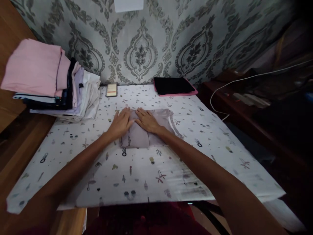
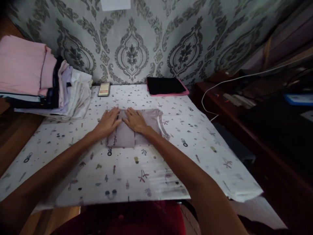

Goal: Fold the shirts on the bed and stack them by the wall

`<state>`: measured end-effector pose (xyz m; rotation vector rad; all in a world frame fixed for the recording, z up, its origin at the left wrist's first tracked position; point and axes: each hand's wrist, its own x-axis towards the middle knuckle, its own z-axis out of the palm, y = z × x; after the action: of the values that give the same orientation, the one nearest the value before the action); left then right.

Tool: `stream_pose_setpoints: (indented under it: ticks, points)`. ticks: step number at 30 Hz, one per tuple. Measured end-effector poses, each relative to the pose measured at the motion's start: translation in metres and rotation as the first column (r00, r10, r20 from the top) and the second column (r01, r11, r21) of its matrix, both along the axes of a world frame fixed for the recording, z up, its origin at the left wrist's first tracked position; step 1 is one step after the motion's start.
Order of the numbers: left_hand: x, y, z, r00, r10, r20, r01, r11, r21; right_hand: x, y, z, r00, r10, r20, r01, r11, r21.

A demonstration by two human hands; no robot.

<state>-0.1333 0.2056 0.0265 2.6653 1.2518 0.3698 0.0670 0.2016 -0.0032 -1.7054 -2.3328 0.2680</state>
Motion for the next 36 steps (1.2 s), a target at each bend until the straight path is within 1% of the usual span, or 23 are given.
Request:
stream_pose_setpoints:
  ticks: [3, 4, 6, 8, 11, 13, 15, 18, 20, 23, 25, 27, 29, 31, 32, 33, 34, 36]
  points:
    - [-0.003, -0.046, -0.008, 0.978, -0.199, -0.057, 0.198, 0.98, -0.014, 0.0, 0.001, -0.005, 1.0, 0.002, -0.022, -0.002, 1.0, 0.005]
    - [-0.004, -0.057, -0.012, 0.968, -0.238, -0.08, 0.237, 0.971, -0.022, 0.0, 0.002, -0.005, 1.0, 0.004, -0.029, -0.004, 1.0, 0.007]
    - [-0.005, -0.071, -0.018, 0.957, -0.267, -0.114, 0.265, 0.964, -0.034, 0.0, 0.003, -0.006, 0.999, 0.005, -0.051, -0.004, 1.0, 0.015]
    - [-0.007, -0.074, -0.022, 0.958, -0.259, -0.121, 0.257, 0.966, -0.032, 0.0, 0.004, -0.004, 0.996, 0.003, -0.091, -0.003, 1.0, 0.008]
    - [-0.011, -0.072, -0.019, 0.963, -0.256, -0.088, 0.257, 0.966, -0.009, 0.002, 0.0, 0.001, 0.98, -0.023, -0.199, 0.025, 1.0, 0.006]
    - [-0.013, -0.073, -0.014, 0.963, -0.265, -0.039, 0.267, 0.963, 0.035, 0.005, -0.008, 0.005, 0.953, -0.035, -0.3, 0.053, 0.997, 0.052]
    - [-0.012, -0.077, -0.008, 0.954, -0.3, -0.008, 0.299, 0.949, 0.098, 0.009, -0.021, 0.007, 0.92, -0.021, -0.391, 0.071, 0.991, 0.115]
    - [-0.002, -0.086, 0.0, 0.931, -0.359, -0.069, 0.366, 0.908, 0.206, 0.015, -0.043, 0.01, 0.881, 0.004, -0.473, 0.09, 0.98, 0.177]
    - [0.007, -0.09, 0.002, 0.922, -0.361, -0.139, 0.386, 0.881, 0.274, 0.019, -0.056, 0.012, 0.862, 0.001, -0.507, 0.109, 0.977, 0.186]
    - [0.017, -0.091, 0.0, 0.931, -0.326, -0.164, 0.364, 0.854, 0.371, 0.022, -0.071, 0.013, 0.84, -0.021, -0.542, 0.132, 0.977, 0.166]
    - [0.02, -0.092, -0.002, 0.944, -0.304, -0.125, 0.328, 0.844, 0.425, 0.024, -0.077, 0.014, 0.828, -0.031, -0.56, 0.141, 0.978, 0.155]
    - [0.022, -0.093, -0.004, 0.951, -0.293, -0.095, 0.304, 0.841, 0.448, 0.026, -0.082, 0.014, 0.818, -0.032, -0.575, 0.15, 0.976, 0.159]
    - [0.022, -0.097, -0.004, 0.949, -0.297, -0.106, 0.313, 0.852, 0.419, 0.026, -0.085, 0.015, 0.812, -0.029, -0.583, 0.154, 0.974, 0.167]
    - [0.021, -0.099, -0.003, 0.943, -0.316, -0.101, 0.331, 0.883, 0.332, 0.024, -0.087, 0.017, 0.812, -0.022, -0.583, 0.145, 0.975, 0.165]
    - [0.019, -0.099, -0.001, 0.944, -0.322, -0.066, 0.328, 0.904, 0.276, 0.021, -0.087, 0.017, 0.814, -0.016, -0.58, 0.134, 0.978, 0.162]
    - [0.016, -0.098, 0.001, 0.95, -0.313, -0.007, 0.307, 0.926, 0.219, 0.018, -0.088, 0.019, 0.82, -0.01, -0.573, 0.121, 0.98, 0.156]
    - [0.011, -0.095, 0.002, 0.958, -0.278, 0.07, 0.263, 0.95, 0.169, 0.013, -0.088, 0.02, 0.827, -0.007, -0.563, 0.108, 0.983, 0.146]
    - [0.0, -0.083, 0.004, 0.962, -0.139, 0.234, 0.119, 0.988, 0.099, 0.0, -0.086, 0.024, 0.844, -0.022, -0.536, 0.092, 0.99, 0.103]
